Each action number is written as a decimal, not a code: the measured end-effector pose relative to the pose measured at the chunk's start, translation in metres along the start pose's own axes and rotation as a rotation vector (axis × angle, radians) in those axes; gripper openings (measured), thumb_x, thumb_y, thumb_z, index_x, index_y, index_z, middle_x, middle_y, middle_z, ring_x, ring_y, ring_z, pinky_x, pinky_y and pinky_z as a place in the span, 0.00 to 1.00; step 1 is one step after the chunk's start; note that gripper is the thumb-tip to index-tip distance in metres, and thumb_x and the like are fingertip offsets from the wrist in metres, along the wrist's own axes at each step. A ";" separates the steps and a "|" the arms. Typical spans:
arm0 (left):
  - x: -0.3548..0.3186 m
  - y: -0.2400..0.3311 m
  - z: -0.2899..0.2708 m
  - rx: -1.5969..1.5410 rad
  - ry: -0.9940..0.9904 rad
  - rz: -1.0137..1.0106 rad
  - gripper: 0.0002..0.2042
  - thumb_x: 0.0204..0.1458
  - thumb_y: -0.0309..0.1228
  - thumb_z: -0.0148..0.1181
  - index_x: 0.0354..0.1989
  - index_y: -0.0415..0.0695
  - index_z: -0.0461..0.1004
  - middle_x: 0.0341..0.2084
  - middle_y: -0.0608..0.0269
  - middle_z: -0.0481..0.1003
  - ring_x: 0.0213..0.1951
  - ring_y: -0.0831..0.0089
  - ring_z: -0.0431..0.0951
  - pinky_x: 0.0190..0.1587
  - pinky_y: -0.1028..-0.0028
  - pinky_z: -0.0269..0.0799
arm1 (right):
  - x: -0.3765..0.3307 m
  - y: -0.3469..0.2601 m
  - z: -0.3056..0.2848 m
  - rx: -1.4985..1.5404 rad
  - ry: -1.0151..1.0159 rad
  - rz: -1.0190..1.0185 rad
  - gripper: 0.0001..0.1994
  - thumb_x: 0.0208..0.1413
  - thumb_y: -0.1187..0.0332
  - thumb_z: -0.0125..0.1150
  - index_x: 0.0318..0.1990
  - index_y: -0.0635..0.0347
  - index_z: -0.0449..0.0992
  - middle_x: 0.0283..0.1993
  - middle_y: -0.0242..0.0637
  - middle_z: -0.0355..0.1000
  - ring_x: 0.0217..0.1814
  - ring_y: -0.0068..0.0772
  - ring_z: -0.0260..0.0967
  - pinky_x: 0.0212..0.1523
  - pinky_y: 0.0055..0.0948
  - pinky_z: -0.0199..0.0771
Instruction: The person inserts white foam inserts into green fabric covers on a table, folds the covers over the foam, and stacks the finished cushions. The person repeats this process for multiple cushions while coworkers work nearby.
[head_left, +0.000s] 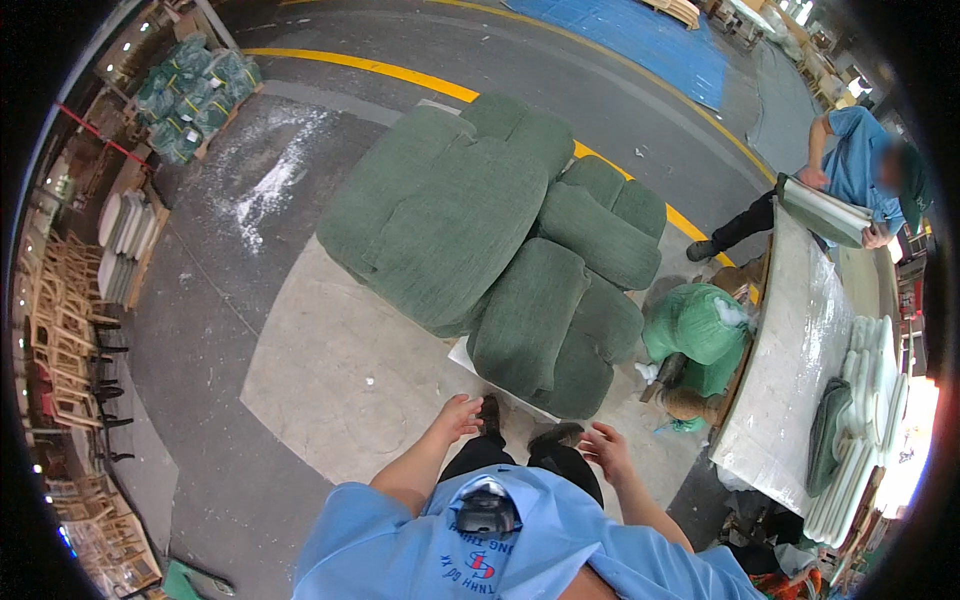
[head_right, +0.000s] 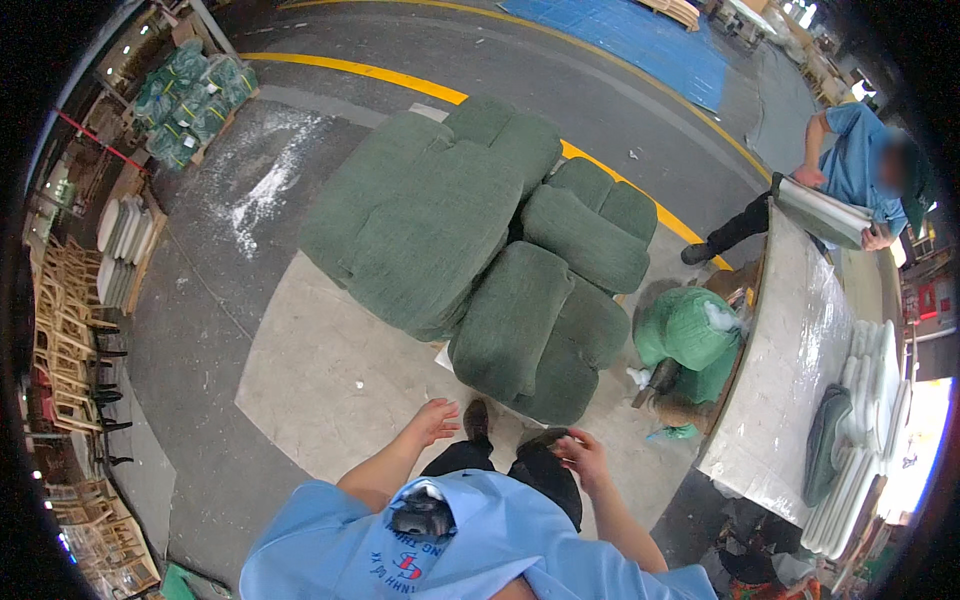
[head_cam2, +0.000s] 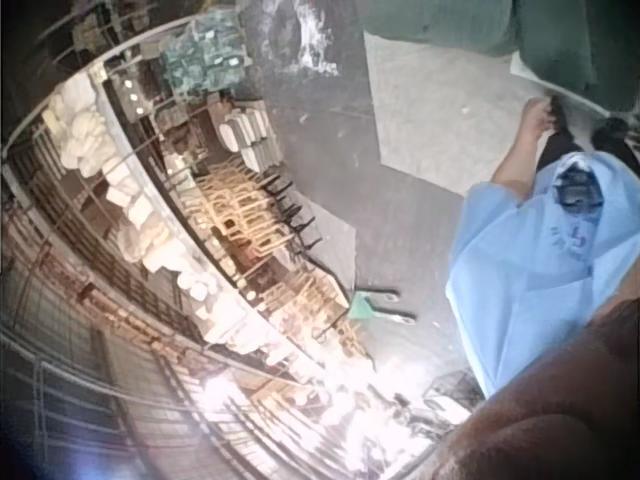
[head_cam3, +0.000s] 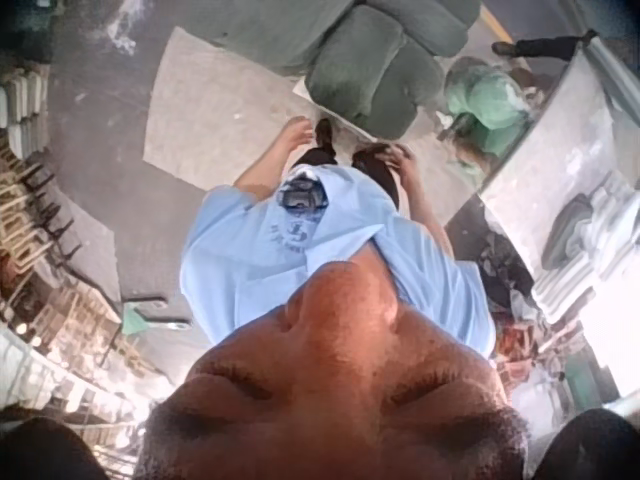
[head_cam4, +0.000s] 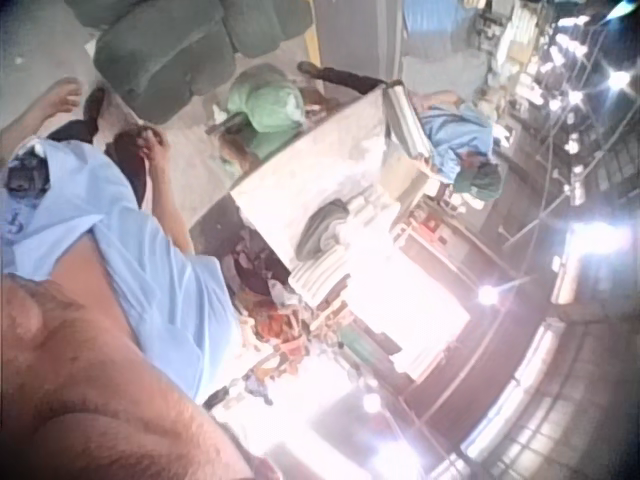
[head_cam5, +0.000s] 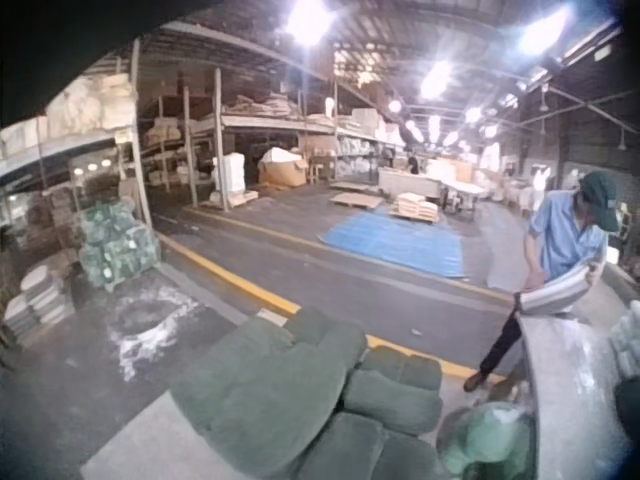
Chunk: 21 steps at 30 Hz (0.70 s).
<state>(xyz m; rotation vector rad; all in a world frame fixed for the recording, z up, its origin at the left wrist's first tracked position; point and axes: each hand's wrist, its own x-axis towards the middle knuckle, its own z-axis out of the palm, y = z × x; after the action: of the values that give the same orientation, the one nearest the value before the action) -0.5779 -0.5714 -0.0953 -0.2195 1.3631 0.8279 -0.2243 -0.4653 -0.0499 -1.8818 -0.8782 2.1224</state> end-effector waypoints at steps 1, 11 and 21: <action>0.012 0.003 0.007 -0.011 0.011 -0.002 0.51 0.53 0.47 0.77 0.79 0.51 0.46 0.64 0.51 0.71 0.56 0.48 0.78 0.56 0.49 0.74 | -0.004 0.005 -0.017 -0.001 0.092 -0.024 0.25 0.70 0.64 0.61 0.71 0.60 0.65 0.52 0.41 0.80 0.45 0.36 0.82 0.43 0.35 0.83; 0.093 0.037 0.032 -0.479 -0.135 0.071 0.46 0.52 0.32 0.78 0.75 0.60 0.52 0.73 0.53 0.59 0.71 0.43 0.62 0.66 0.38 0.63 | -0.109 0.135 -0.104 0.185 0.361 0.318 0.20 0.66 0.72 0.63 0.63 0.63 0.70 0.38 0.39 0.77 0.30 0.34 0.77 0.26 0.28 0.75; 0.099 0.069 0.020 -0.269 -0.363 0.153 0.36 0.52 0.25 0.74 0.70 0.52 0.64 0.63 0.59 0.72 0.64 0.55 0.72 0.60 0.42 0.72 | -0.085 0.106 -0.020 -0.306 0.315 0.252 0.18 0.67 0.69 0.62 0.62 0.64 0.76 0.42 0.38 0.81 0.36 0.26 0.77 0.36 0.31 0.77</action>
<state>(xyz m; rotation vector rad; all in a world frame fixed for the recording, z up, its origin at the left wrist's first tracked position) -0.6078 -0.4719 -0.1598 -0.1644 0.9348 1.1212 -0.1630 -0.5870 -0.0346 -2.5150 -0.9806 1.8139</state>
